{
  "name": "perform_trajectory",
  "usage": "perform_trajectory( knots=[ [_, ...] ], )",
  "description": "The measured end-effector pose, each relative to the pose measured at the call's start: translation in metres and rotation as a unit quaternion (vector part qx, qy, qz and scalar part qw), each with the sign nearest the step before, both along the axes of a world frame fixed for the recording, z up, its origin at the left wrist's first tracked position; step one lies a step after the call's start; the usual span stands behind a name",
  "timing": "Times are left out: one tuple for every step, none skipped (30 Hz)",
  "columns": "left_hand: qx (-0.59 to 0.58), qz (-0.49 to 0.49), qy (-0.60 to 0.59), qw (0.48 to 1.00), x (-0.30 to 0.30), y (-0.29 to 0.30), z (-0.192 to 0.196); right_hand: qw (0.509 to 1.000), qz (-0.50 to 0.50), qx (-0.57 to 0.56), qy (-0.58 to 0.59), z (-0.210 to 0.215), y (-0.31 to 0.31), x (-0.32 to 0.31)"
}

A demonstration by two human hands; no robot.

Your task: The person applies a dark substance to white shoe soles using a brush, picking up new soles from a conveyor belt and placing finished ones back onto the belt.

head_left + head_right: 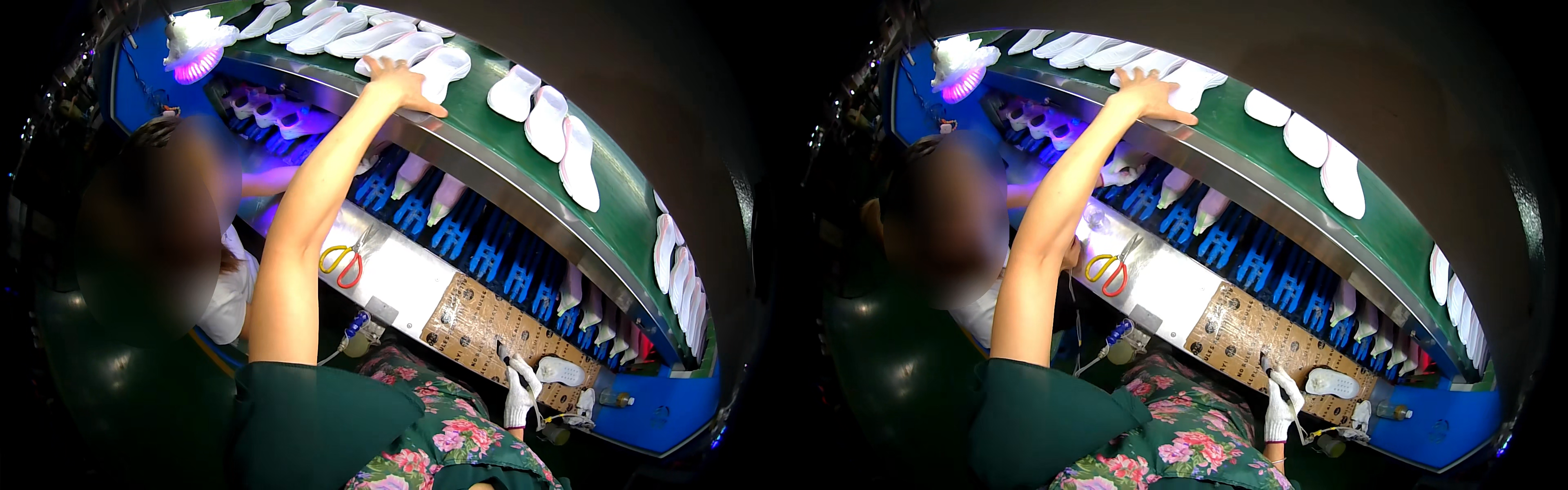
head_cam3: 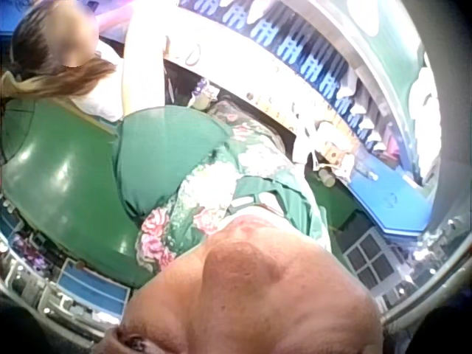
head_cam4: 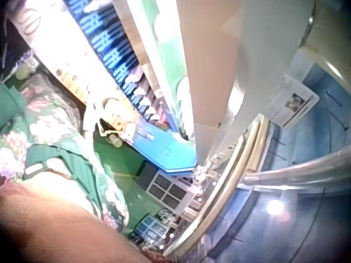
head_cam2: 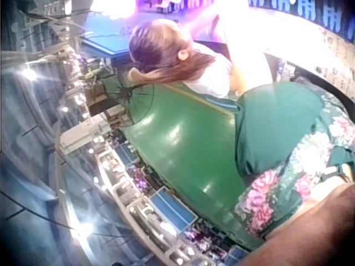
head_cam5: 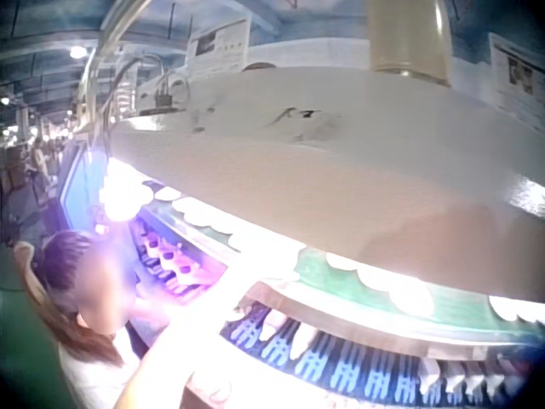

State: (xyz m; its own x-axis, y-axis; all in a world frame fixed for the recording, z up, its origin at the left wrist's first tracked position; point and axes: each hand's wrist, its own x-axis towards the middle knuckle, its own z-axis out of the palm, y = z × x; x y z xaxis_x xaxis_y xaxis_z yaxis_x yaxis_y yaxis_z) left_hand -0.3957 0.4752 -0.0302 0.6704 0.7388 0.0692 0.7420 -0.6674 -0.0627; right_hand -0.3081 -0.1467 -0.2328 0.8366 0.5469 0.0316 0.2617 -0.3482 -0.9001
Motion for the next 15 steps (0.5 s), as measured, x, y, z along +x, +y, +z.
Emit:
perform_trajectory(
  knots=[
    [0.027,-0.032,-0.006,0.999,0.005,0.000,-0.004,1.000,-0.002,0.000,0.006,-0.002,-0.001,0.000],
    [0.027,-0.020,-0.012,0.999,0.013,-0.001,-0.008,1.000,-0.003,0.000,0.011,-0.003,-0.001,0.000],
    [0.027,-0.007,-0.018,0.999,0.024,-0.001,-0.012,1.000,-0.008,0.001,0.021,-0.004,0.000,-0.001],
    [0.028,0.007,-0.024,0.999,0.032,0.001,-0.015,1.000,-0.010,0.003,0.028,-0.002,0.003,-0.002],
    [0.033,0.022,-0.015,0.999,0.036,0.003,-0.019,0.999,-0.012,0.005,0.036,-0.001,0.007,-0.003],
    [0.019,0.046,-0.046,0.998,0.039,0.000,-0.020,0.999,-0.013,-0.003,0.035,-0.001,0.008,-0.002],
    [-0.006,0.070,-0.046,0.996,0.044,-0.001,-0.018,0.999,-0.015,-0.012,0.035,-0.001,0.009,-0.001],
    [-0.032,0.094,-0.046,0.994,0.047,0.000,-0.014,0.999,-0.016,-0.021,0.034,-0.002,0.008,-0.001],
    [-0.043,0.102,-0.051,0.993,0.050,0.000,-0.011,0.999,-0.024,-0.020,0.039,-0.005,0.008,0.000],
    [-0.055,0.109,-0.055,0.991,0.051,0.000,-0.007,0.998,-0.032,-0.014,0.047,-0.006,0.007,0.001],
    [-0.068,0.117,-0.059,0.989,0.053,0.001,-0.006,0.998,-0.040,-0.008,0.055,-0.007,0.006,0.001],
    [-0.071,0.120,-0.059,0.988,0.047,0.010,-0.006,0.997,-0.046,0.000,0.066,-0.005,0.010,-0.001],
    [-0.058,0.118,-0.075,0.988,0.043,0.017,-0.010,0.997,-0.051,0.001,0.059,-0.001,0.014,-0.003],
    [-0.044,0.116,-0.091,0.988,0.039,0.024,-0.015,0.996,-0.055,0.004,0.066,-0.002,0.016,-0.004],
    [-0.035,0.125,-0.096,0.987,0.033,0.038,-0.018,0.996,-0.056,0.009,0.073,-0.004,0.017,-0.005]
  ],
)
